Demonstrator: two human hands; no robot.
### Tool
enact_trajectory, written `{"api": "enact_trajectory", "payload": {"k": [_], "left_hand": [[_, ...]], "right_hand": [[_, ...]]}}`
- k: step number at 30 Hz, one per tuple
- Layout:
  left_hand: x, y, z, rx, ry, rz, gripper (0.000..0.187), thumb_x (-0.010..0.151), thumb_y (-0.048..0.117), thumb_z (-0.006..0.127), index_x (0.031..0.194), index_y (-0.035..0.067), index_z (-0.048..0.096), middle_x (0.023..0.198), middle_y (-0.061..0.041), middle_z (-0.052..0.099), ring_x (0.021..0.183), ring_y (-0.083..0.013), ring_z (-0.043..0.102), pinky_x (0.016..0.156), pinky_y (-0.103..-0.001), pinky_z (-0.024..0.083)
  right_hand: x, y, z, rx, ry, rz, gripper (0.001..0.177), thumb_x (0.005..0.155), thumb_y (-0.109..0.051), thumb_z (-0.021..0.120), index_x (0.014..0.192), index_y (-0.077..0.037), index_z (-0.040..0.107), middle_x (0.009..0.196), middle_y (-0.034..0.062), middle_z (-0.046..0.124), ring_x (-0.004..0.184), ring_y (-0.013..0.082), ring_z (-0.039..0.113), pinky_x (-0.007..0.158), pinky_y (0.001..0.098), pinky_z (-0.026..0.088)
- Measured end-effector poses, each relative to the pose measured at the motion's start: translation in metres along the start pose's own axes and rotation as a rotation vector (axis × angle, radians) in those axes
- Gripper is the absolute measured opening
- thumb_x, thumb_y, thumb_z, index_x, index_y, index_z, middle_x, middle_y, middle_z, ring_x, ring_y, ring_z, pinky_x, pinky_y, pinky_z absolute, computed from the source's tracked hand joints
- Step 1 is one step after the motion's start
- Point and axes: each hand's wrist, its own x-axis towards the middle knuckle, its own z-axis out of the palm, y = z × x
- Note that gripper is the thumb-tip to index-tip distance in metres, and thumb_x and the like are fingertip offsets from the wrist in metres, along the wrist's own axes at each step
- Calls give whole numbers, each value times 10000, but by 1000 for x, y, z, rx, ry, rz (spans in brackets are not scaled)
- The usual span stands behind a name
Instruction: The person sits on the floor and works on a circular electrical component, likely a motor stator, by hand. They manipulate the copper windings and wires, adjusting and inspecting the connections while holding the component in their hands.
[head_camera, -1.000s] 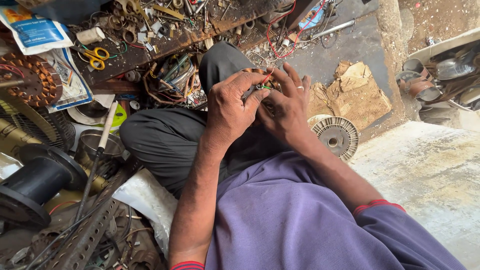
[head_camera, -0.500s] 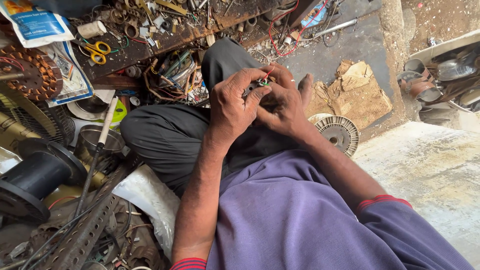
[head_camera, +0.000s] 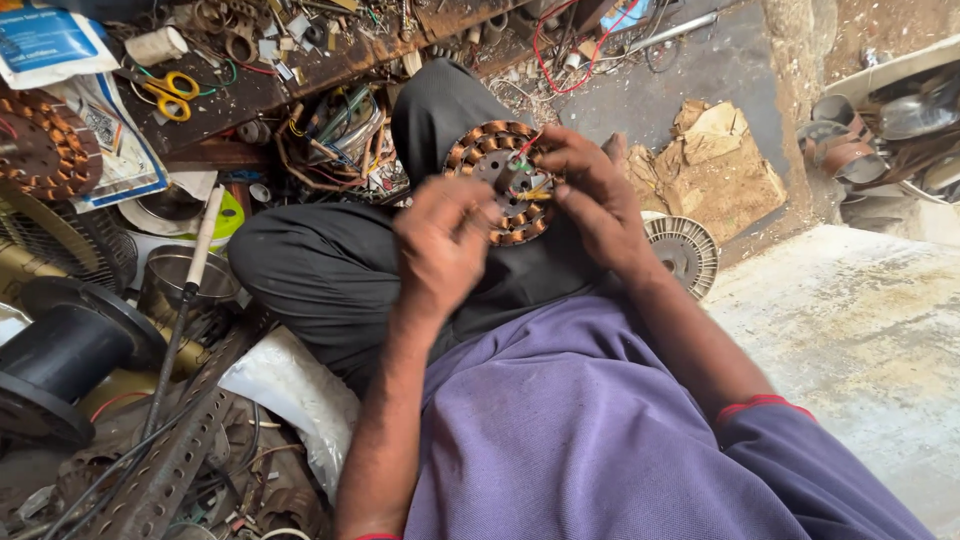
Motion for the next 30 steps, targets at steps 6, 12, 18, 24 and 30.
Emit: {"api": "enact_trajectory", "payload": {"k": [6, 12, 18, 24, 30], "left_hand": [[-29, -8, 19, 87, -74, 54, 273, 860, 148, 808, 1078, 20, 705, 1118, -146, 699, 1007, -316, 711, 856, -378, 580], [-14, -9, 6, -109, -37, -20, 143, 990, 8, 668, 1123, 19, 720, 1143, -114, 710, 1060, -278, 729, 913, -351, 592], [-16, -9, -4, -95, -48, -88, 137, 962, 26, 675, 1095, 10, 707, 1115, -123, 709, 1017, -244, 722, 859, -317, 580], [-27, -23, -4, -600, 58, -341, 338, 1118, 309, 544, 1244, 18, 660, 1048, -116, 693, 813, -154, 600, 695, -277, 469], [-46, -51, -19, -1110, 279, -578, 789, 993, 703, 357, 1240, -3, 608, 1055, -146, 681, 860, -205, 642, 754, -334, 532]], "right_hand": [[4, -18, -20, -361, -256, -183, 359, 916, -161, 776, 1259, -94, 696, 1639, 149, 400, 1524, 301, 431, 1285, 471, 95], [10, -20, -21, -360, -274, -105, 443, 918, -248, 807, 1329, -138, 684, 1667, 134, 382, 1505, 299, 464, 1288, 463, 199], [8, -14, -18, -381, -264, -127, 428, 931, -254, 796, 1325, -125, 689, 1677, 130, 376, 1524, 312, 466, 1310, 491, 100], [6, -14, -17, -312, -263, -92, 437, 945, -333, 781, 1334, -158, 686, 1676, 130, 374, 1532, 308, 450, 1314, 545, 9], [8, -13, -17, -398, -254, -113, 415, 939, -340, 766, 1302, -153, 698, 1654, 134, 408, 1514, 307, 481, 1276, 617, -118]]}}
